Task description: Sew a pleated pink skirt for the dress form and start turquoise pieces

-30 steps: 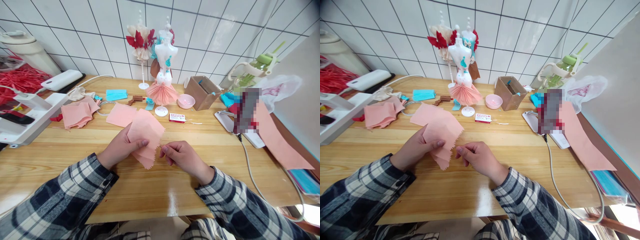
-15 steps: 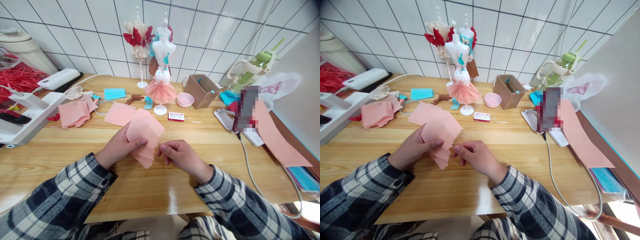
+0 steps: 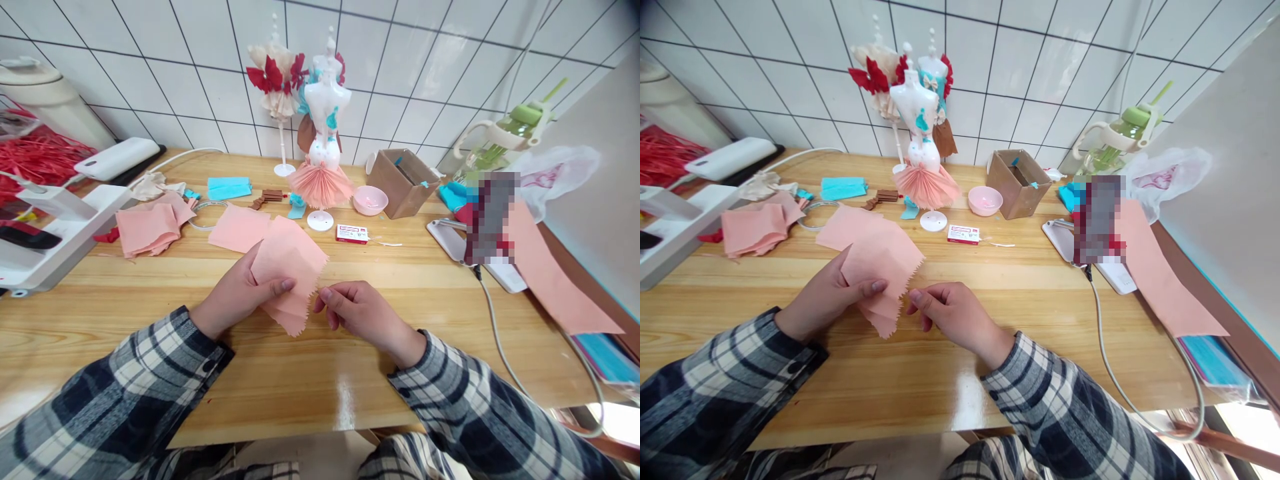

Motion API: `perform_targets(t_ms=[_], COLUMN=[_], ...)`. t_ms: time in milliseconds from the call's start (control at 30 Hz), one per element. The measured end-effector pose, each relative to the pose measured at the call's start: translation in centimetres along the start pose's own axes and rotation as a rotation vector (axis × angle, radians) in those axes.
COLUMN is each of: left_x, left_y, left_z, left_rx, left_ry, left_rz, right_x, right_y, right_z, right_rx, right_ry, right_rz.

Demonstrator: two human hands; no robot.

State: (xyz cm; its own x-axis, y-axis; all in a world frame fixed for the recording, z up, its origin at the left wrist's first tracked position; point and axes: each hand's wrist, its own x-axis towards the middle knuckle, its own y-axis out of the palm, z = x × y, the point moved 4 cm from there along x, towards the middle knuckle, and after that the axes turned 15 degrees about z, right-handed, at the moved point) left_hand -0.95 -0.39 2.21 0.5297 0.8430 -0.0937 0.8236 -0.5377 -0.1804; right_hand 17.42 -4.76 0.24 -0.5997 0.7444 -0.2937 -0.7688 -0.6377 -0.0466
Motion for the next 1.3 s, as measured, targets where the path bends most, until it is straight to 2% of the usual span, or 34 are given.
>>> perform_targets(t_ms=[667,1300], left_x=[0.08,0.14], left_y=[-0.08,-0.11], left_z=[0.12,0.01], left_rx=[-0.014,0.016], left_ry=[-0.009,-0.026], left_rz=[0.009,0.019], right_x=[0.03,0.17], right_y=[-0.07,0.14], right_z=[-0.15,-0.03], right_rx=[0.034,0.071], right_ry=[-0.035,-0.011], right_rz=[-0.01,0.003])
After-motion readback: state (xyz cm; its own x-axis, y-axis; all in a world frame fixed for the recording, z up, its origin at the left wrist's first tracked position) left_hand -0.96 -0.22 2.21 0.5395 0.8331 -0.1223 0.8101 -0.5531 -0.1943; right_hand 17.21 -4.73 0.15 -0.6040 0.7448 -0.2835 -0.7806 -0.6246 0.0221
